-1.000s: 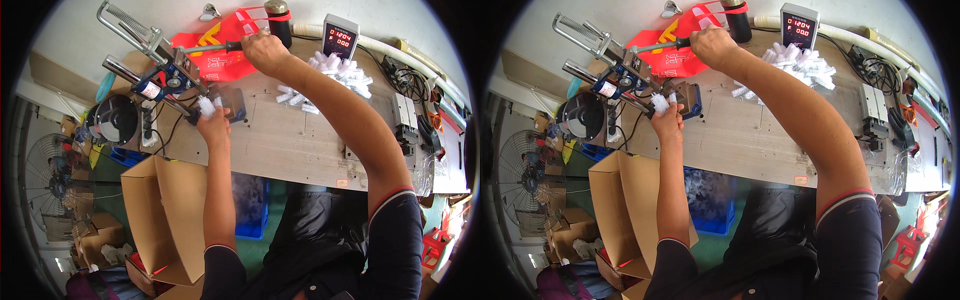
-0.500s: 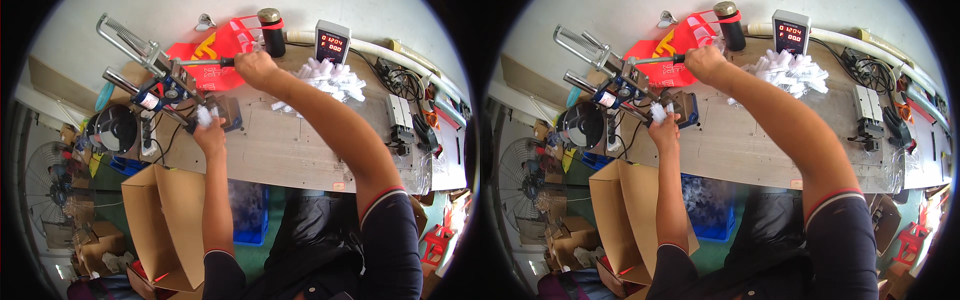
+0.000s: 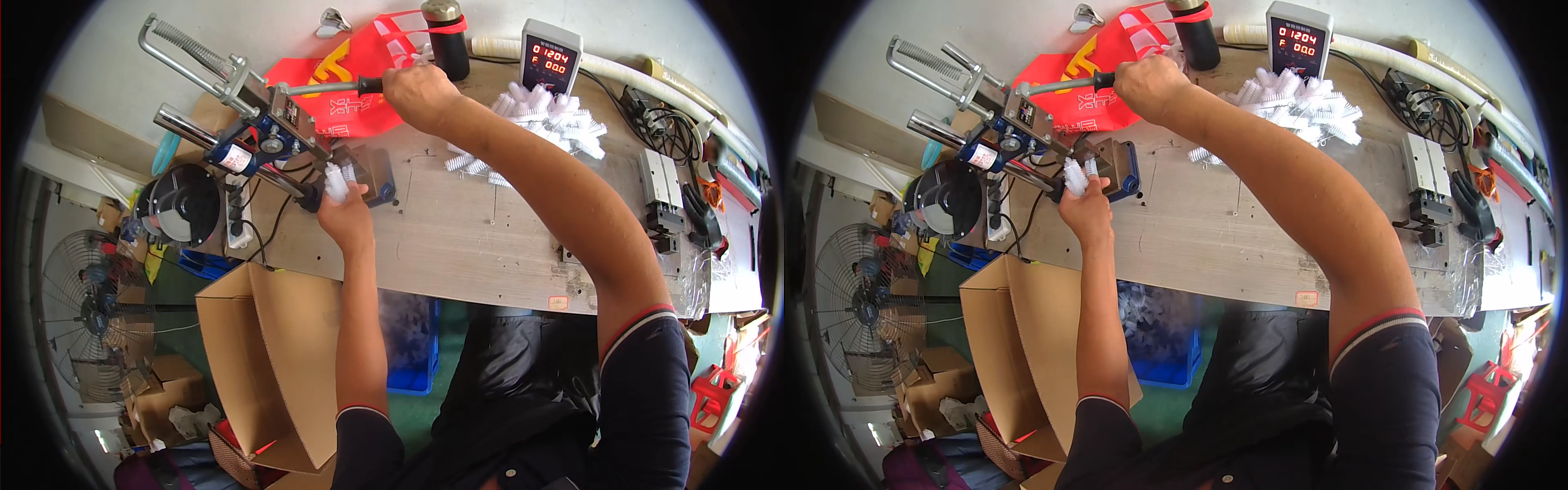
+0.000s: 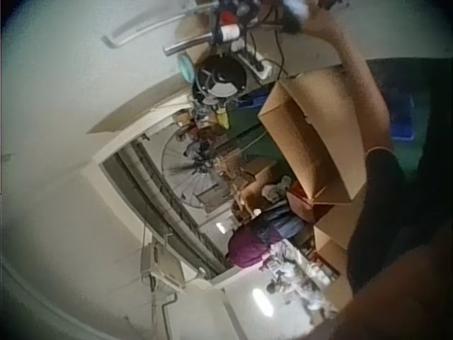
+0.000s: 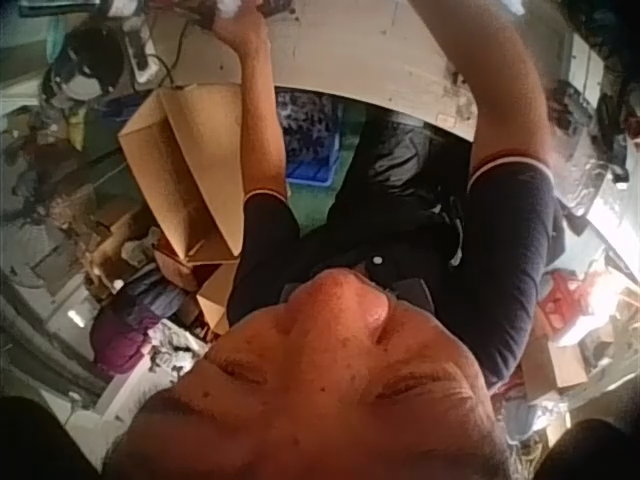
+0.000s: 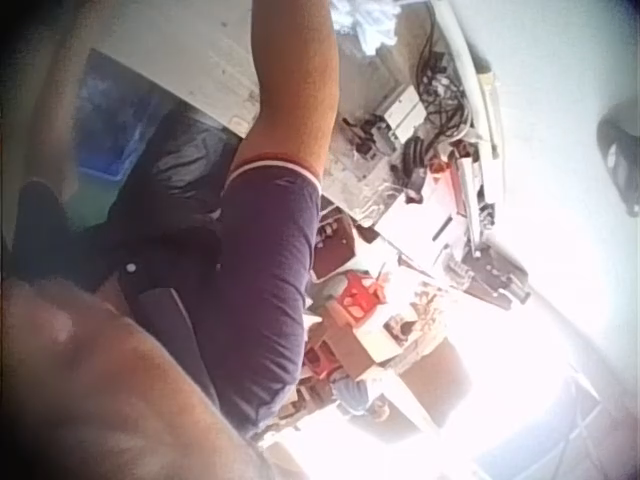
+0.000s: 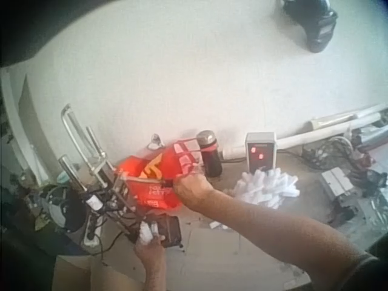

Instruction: The recorder is assembling small white plastic components using a manual press and a table-mounted jig in a workshop setting.

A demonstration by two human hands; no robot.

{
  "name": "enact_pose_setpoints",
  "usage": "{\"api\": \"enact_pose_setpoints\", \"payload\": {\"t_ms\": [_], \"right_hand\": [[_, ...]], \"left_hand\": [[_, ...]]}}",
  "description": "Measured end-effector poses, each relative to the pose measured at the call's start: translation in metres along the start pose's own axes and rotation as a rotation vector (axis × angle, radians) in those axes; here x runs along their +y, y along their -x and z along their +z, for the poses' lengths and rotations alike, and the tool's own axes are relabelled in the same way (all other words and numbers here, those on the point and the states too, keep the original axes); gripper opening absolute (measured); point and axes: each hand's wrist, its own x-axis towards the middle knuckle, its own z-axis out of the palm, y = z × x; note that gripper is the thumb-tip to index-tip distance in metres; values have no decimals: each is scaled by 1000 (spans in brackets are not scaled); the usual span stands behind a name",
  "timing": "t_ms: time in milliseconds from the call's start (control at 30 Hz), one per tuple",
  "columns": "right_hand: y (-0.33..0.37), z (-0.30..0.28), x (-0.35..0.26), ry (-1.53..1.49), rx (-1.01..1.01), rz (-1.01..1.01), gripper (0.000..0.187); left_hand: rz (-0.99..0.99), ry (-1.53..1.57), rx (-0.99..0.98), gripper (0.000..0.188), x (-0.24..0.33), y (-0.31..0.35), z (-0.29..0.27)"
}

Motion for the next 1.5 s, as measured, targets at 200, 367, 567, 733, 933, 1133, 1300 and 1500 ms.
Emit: {"api": "enact_pose_setpoints", "payload": {"t_ms": [200,367,567,733,933,1133,1300,1500], "right_hand": [[3,15,12,-40,114,-13,11],[-10,-19,22,28,16,-84,14],[-9,-19,18,58,-36,-61,13],[-3,1,12,5,57,-56,16],[2,12,9,19,116,-19,14],[0,3,1,18,61,77,13],[-13,-37,11,62,-112,24,16],[-10,-34,21,14,-71,-22,12]], "left_hand": [[-320,242,-128,23,29,2,-2],[-400,386,-270,27,18,-18,-25],[-398,427,-300,27,16,-16,-24],[-415,468,-321,26,13,-21,-27],[-423,478,-343,23,14,-22,-29],[-423,522,-393,14,7,-28,-31],[-448,601,-383,14,1,-23,-25],[-380,529,-181,23,15,-3,-6]]}}
